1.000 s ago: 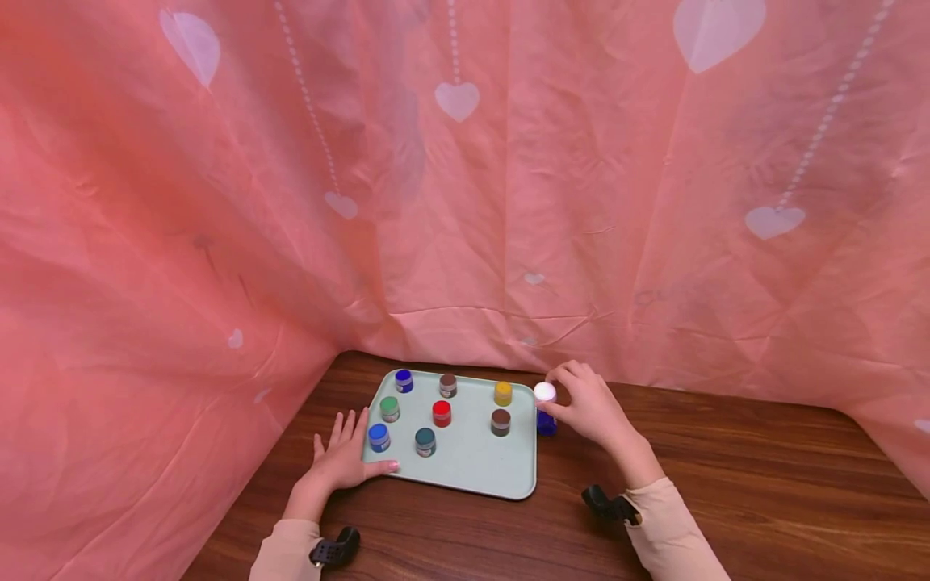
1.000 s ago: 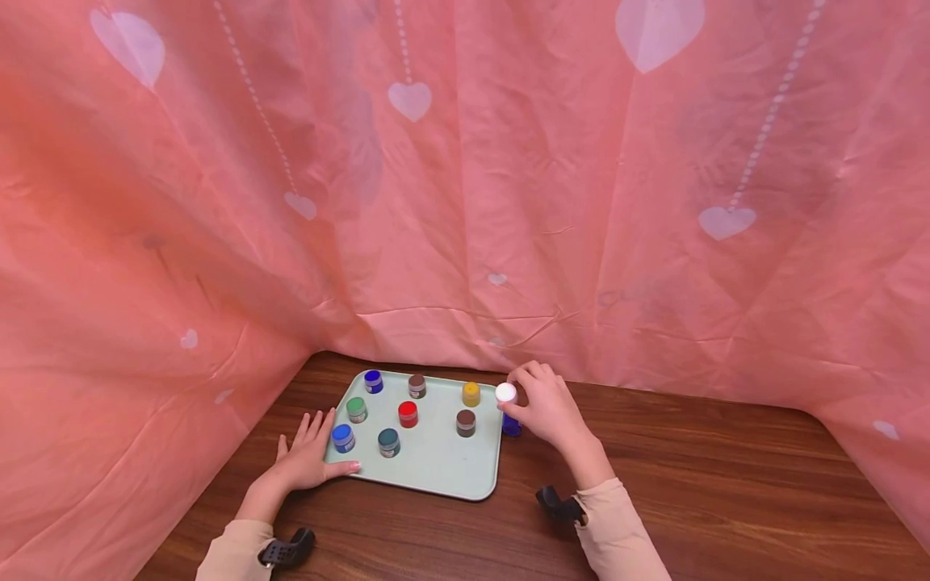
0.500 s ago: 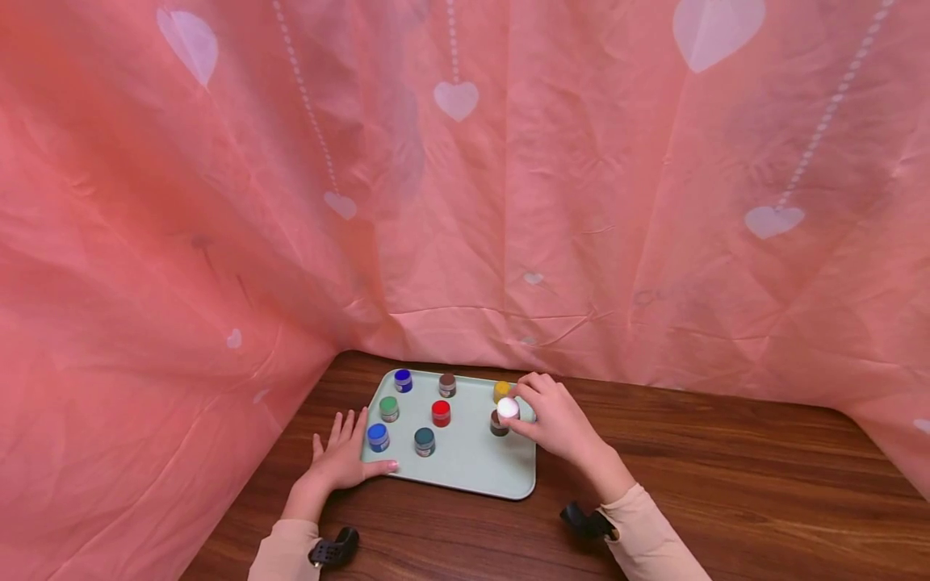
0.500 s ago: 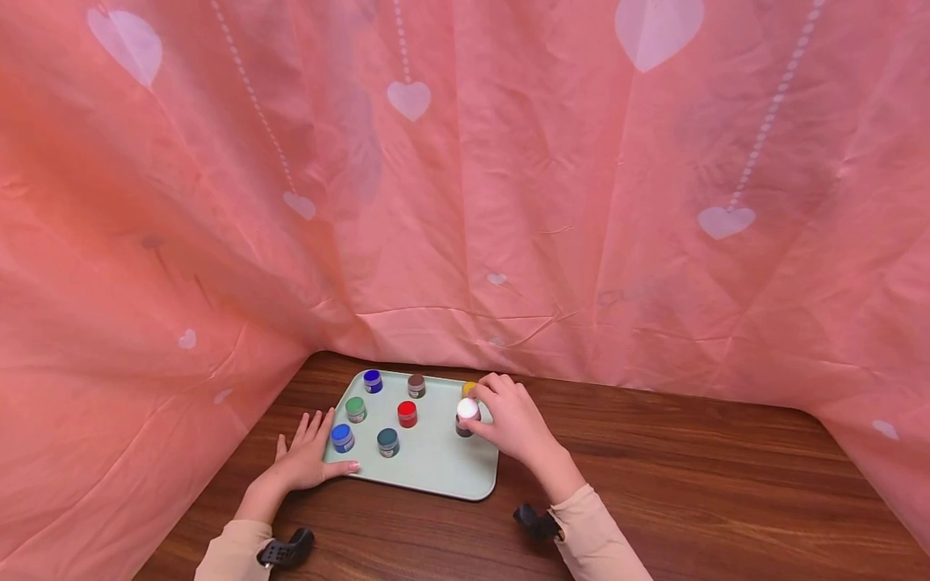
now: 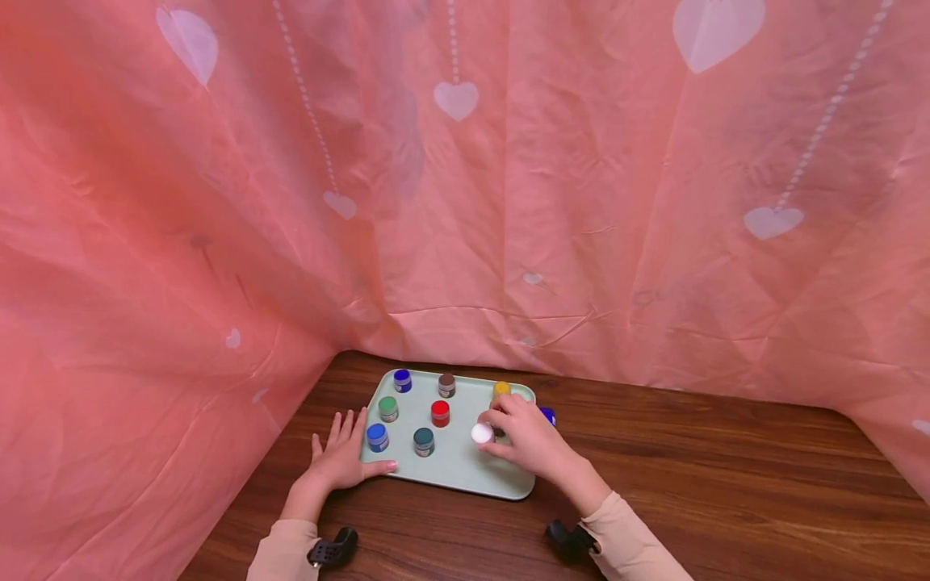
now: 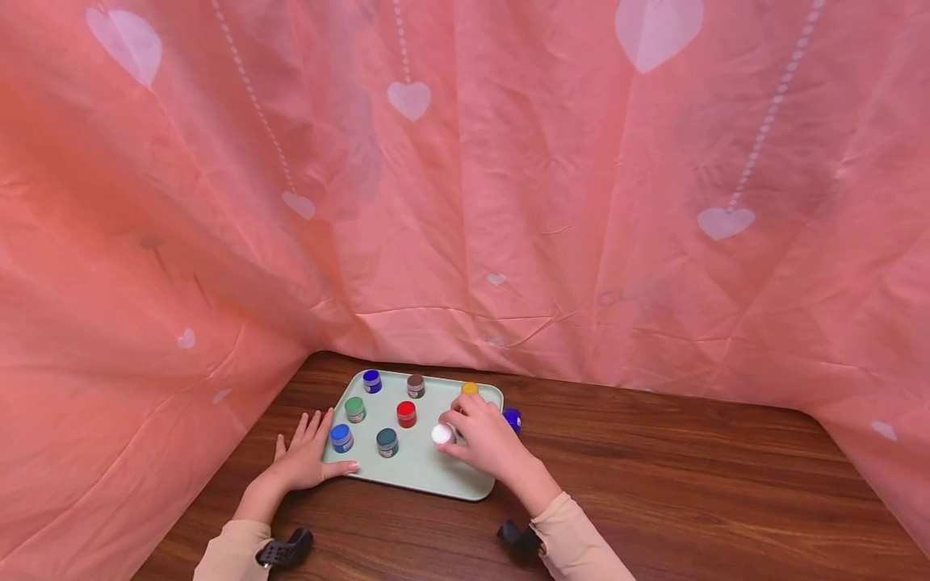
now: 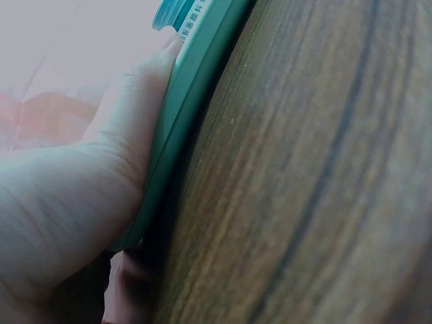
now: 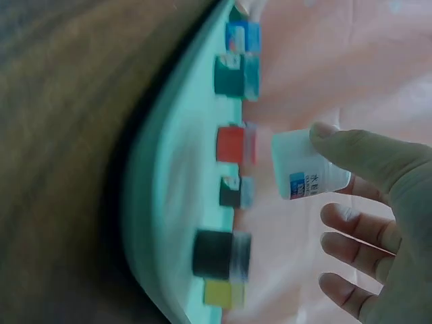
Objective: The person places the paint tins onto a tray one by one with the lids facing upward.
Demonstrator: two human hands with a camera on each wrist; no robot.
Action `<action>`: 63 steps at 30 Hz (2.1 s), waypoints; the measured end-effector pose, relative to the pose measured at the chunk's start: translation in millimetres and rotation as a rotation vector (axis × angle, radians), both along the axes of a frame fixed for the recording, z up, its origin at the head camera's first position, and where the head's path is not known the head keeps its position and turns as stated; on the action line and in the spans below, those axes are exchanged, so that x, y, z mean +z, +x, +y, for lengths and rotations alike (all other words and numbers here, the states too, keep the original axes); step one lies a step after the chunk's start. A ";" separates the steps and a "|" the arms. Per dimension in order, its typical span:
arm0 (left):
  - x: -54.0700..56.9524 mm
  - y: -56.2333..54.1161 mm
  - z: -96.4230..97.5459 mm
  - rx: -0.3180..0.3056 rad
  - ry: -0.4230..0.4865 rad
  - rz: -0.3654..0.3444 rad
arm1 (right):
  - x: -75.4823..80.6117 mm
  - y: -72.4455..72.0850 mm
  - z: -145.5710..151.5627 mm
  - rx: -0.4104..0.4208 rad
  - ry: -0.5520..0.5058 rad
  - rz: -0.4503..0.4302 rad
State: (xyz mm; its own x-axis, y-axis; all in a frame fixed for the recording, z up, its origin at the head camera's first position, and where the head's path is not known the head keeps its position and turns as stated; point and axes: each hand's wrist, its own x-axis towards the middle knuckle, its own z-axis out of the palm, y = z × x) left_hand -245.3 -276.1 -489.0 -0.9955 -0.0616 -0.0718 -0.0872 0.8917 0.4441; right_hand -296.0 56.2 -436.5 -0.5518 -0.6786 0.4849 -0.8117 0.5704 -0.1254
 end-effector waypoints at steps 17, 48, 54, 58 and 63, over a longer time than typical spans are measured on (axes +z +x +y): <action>0.1 -0.4 0.7 0.000 -0.027 -0.020 | -17.9 6.7 -26.0 0.017 0.093 -0.058; -6.5 -3.1 -2.6 0.002 -0.006 -0.029 | -23.2 -0.6 -30.7 -0.035 0.095 -0.182; -5.6 -2.5 -2.9 0.006 -0.005 -0.018 | -19.8 -2.3 -27.8 -0.030 0.107 -0.198; -3.4 -1.1 -0.6 0.004 0.002 -0.012 | -14.7 -3.9 -18.8 -0.034 0.100 -0.206; -2.6 -0.5 -0.1 0.004 0.010 -0.002 | -8.2 -9.4 -4.2 -0.038 0.037 -0.175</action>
